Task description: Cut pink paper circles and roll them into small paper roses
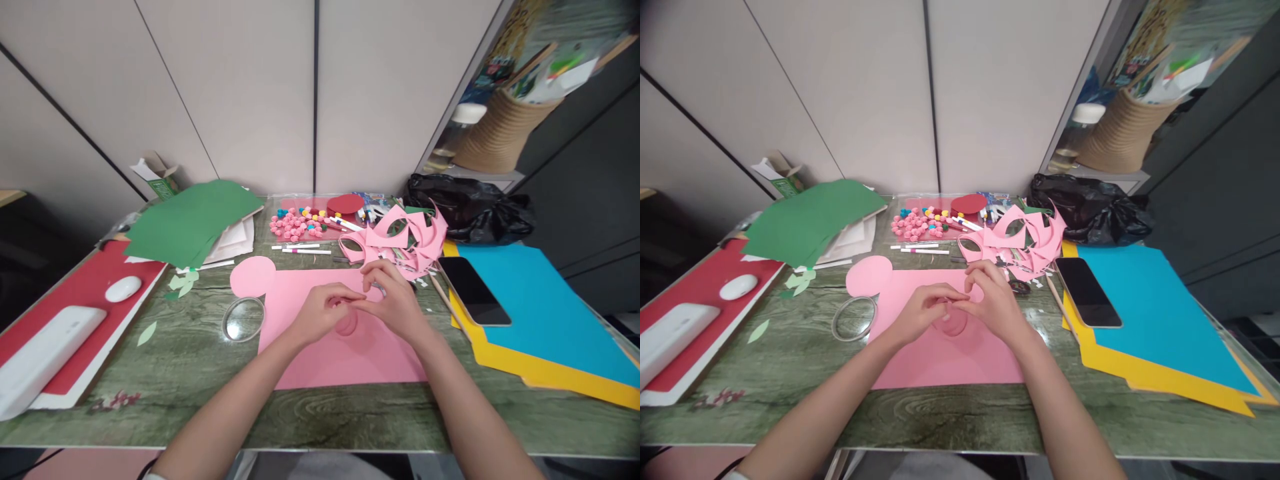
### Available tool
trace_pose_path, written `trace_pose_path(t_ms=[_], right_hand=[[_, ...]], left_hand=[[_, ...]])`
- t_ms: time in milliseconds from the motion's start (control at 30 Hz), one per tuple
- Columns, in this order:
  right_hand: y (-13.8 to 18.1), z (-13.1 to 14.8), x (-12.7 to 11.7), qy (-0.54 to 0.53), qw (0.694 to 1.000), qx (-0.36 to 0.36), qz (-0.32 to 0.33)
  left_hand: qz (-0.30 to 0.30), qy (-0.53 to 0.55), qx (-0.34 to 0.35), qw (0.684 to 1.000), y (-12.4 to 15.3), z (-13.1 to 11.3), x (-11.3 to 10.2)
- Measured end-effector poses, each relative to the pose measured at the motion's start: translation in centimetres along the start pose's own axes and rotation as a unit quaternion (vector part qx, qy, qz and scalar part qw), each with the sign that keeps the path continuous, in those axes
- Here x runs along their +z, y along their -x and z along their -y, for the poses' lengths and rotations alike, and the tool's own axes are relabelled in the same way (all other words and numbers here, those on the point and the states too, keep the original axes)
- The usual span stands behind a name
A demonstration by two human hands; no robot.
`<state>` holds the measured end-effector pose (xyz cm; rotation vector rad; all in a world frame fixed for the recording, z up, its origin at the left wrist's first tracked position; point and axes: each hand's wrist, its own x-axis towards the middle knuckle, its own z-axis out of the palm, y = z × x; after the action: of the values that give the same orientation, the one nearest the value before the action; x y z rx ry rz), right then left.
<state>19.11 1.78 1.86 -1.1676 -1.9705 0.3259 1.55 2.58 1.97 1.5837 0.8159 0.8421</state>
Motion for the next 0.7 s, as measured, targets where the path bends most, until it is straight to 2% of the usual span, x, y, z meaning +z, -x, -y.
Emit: trace_pose_path(t_ms=[267, 500, 700], right_hand=[[0.3, 0.1, 0.4, 0.045, 0.999, -0.027, 0.014], [0.1, 0.5, 0.7, 0.091, 0.994, -0.062, 0.023], [0.2, 0.1, 1.2, 0.099, 0.993, -0.063, 0.009]], left_hand=[[0.013, 0.037, -0.047, 0.998, -0.2, 0.2, 0.3], [0.014, 0.111, -0.147, 0.983, -0.5, 0.6, 0.2], [-0.021, 0.186, -0.165, 0.969, -0.8, 1.6, 0.0]])
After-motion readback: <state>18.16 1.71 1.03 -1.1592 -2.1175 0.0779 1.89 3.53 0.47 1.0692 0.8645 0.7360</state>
